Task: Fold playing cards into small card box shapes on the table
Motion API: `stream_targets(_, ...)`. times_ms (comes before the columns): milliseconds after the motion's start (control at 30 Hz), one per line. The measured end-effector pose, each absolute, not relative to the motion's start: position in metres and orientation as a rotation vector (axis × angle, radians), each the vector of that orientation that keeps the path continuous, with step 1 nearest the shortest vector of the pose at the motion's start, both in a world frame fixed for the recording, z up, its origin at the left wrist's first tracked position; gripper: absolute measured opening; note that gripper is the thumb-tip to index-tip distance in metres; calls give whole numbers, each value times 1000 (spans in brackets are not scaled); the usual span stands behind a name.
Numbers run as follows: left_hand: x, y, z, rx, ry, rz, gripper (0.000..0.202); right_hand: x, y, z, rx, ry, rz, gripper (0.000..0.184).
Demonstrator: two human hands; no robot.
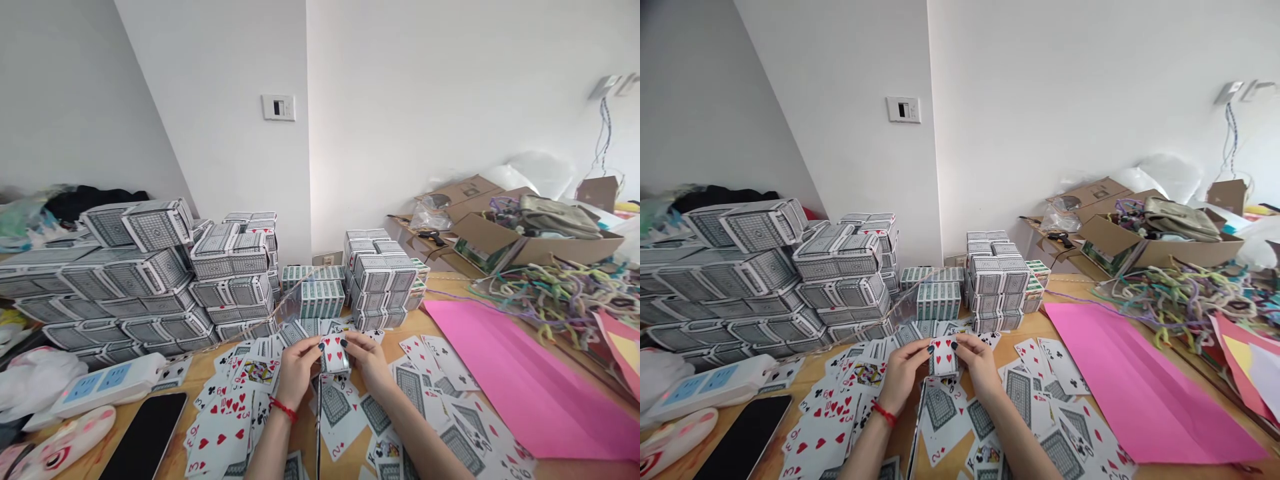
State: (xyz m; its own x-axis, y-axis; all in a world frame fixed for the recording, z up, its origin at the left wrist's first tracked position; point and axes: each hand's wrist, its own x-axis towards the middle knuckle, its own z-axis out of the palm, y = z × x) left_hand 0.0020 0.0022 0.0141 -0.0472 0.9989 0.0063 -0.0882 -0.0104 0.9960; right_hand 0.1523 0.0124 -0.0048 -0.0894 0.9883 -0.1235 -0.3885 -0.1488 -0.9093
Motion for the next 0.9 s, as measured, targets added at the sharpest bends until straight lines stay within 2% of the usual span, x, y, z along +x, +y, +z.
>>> stream_targets(500, 4, -1, 15, 1353, 1303, 1335, 14, 151, 13, -7, -1000, -878, 1526, 9)
stream_targets(767, 3, 0, 9, 1562, 1288, 1416, 16, 153, 14, -4, -935, -1017, 1479, 25)
stream_targets(900, 2, 1, 4, 1607, 1319, 1468, 20, 151, 14, -3, -975, -1179, 1450, 27)
